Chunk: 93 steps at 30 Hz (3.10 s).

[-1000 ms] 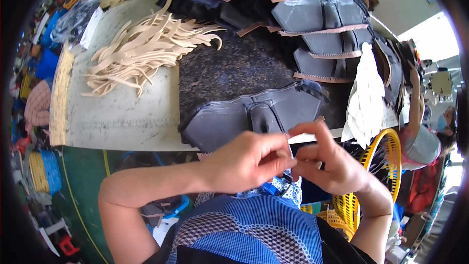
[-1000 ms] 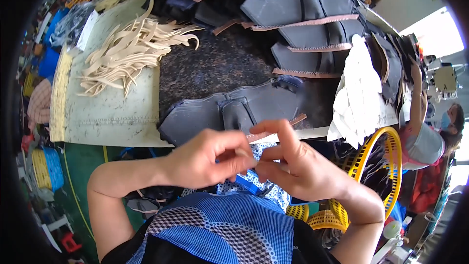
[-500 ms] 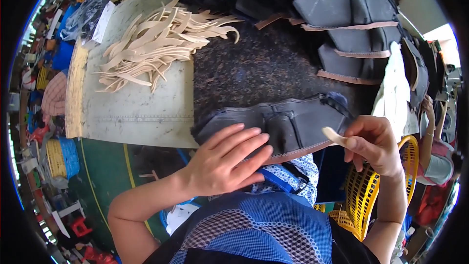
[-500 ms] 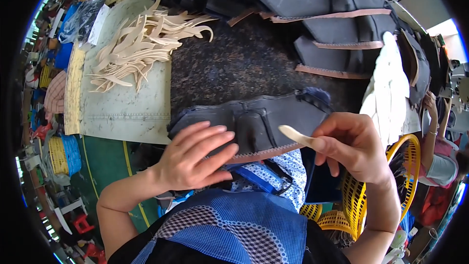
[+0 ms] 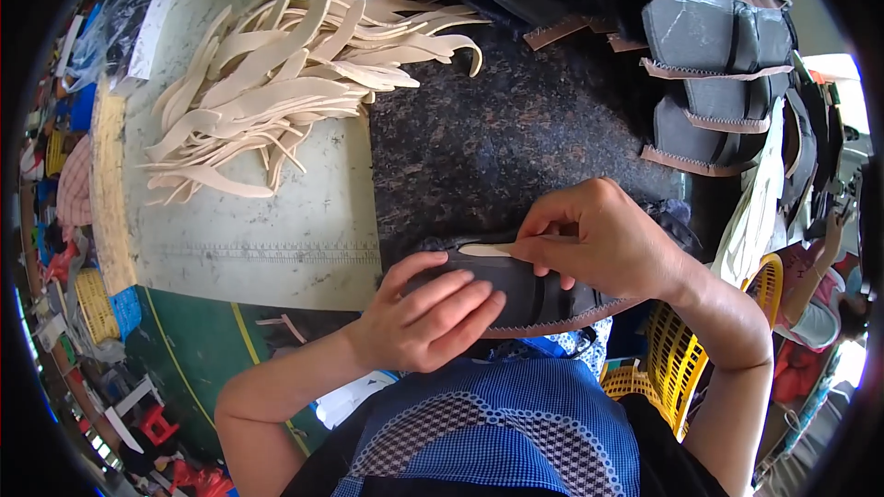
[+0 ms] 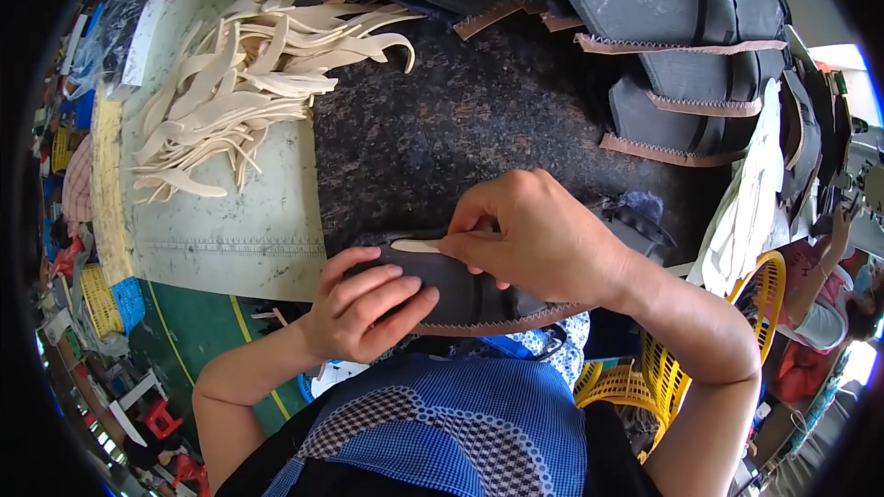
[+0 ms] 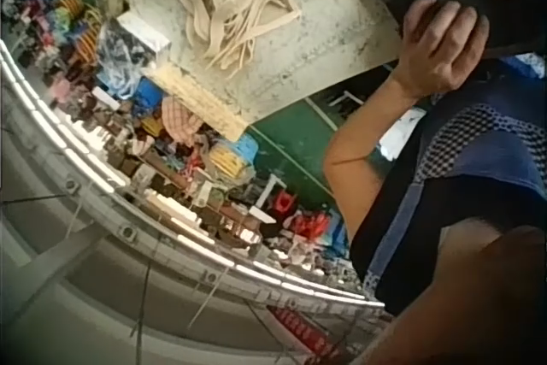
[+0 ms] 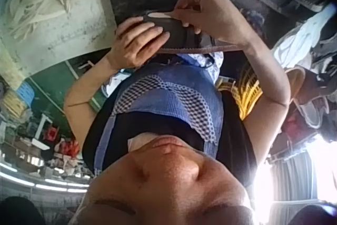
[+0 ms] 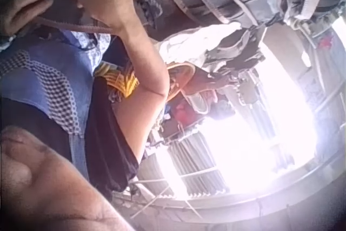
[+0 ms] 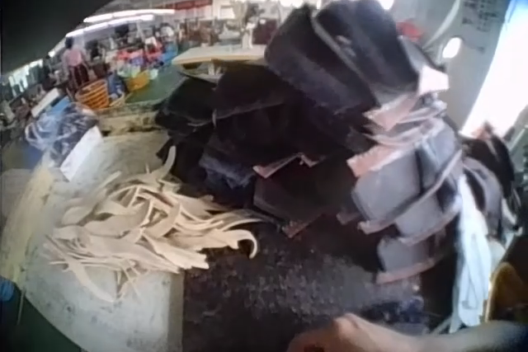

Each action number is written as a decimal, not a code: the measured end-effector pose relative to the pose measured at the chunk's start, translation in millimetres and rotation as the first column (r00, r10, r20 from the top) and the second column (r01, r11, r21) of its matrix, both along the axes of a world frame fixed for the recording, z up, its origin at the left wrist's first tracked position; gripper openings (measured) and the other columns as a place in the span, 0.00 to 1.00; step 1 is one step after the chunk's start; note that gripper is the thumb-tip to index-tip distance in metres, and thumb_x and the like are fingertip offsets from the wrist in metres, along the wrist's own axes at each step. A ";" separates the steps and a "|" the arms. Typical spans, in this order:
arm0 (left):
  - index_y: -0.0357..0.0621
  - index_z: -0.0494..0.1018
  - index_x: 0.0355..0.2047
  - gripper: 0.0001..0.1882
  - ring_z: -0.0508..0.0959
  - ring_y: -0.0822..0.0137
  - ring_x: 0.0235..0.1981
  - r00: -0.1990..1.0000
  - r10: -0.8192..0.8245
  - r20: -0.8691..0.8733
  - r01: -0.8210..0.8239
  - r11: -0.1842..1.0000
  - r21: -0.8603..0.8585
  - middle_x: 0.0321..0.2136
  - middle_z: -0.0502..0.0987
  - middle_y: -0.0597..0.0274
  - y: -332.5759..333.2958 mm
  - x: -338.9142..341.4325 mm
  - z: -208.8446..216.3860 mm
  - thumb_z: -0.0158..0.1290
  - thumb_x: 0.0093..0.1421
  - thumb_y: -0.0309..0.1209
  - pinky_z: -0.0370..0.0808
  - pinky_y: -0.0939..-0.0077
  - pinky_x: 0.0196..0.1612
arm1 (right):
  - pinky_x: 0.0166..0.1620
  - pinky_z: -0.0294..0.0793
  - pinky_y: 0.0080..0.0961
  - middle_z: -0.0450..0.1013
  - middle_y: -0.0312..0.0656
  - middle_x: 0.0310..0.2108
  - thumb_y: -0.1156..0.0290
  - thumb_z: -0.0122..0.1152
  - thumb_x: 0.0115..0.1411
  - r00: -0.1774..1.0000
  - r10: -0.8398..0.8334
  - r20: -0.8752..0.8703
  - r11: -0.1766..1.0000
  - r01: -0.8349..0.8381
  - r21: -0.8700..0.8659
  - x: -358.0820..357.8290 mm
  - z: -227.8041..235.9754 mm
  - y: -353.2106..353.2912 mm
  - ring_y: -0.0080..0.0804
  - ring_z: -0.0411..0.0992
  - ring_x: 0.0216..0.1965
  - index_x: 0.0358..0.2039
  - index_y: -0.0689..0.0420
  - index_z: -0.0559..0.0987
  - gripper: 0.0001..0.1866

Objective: Manually inserting white stiffeners and beige reinforcement strips into shoe upper components at a factory workstation.

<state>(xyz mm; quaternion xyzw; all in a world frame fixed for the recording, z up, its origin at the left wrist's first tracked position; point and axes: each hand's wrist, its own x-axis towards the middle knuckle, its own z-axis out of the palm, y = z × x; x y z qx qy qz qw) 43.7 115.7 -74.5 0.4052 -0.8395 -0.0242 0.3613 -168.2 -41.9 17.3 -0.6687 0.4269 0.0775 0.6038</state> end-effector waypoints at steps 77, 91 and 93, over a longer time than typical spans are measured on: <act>0.40 0.74 0.61 0.33 0.70 0.46 0.65 0.609 -0.742 0.279 0.694 0.670 0.265 0.62 0.71 0.45 -136.3 -206.2 105.4 0.65 0.61 0.46 0.65 0.46 0.68 | 0.49 0.79 0.27 0.82 0.39 0.45 0.68 0.70 0.64 0.534 -0.758 0.375 0.075 0.642 -0.763 -367.0 -20.6 30.1 0.27 0.79 0.48 0.48 0.56 0.85 0.13; 0.42 0.72 0.61 0.44 0.60 0.43 0.71 0.602 -0.468 0.647 0.464 0.864 0.193 0.72 0.60 0.41 -204.4 -339.6 83.8 0.68 0.49 0.55 0.57 0.48 0.72 | 0.51 0.80 0.40 0.80 0.51 0.45 0.54 0.79 0.55 0.878 -0.474 -0.068 0.330 0.105 -0.938 -376.6 -23.5 -20.4 0.47 0.80 0.48 0.48 0.58 0.82 0.27; 0.38 0.70 0.61 0.44 0.57 0.43 0.74 0.587 -0.442 0.678 0.485 0.863 0.143 0.71 0.61 0.42 -205.3 -342.1 88.7 0.68 0.50 0.54 0.53 0.47 0.75 | 0.48 0.80 0.39 0.81 0.52 0.42 0.55 0.78 0.57 0.850 -0.501 -0.160 0.352 0.032 -0.935 -372.5 -20.8 -22.6 0.45 0.81 0.46 0.45 0.58 0.82 0.23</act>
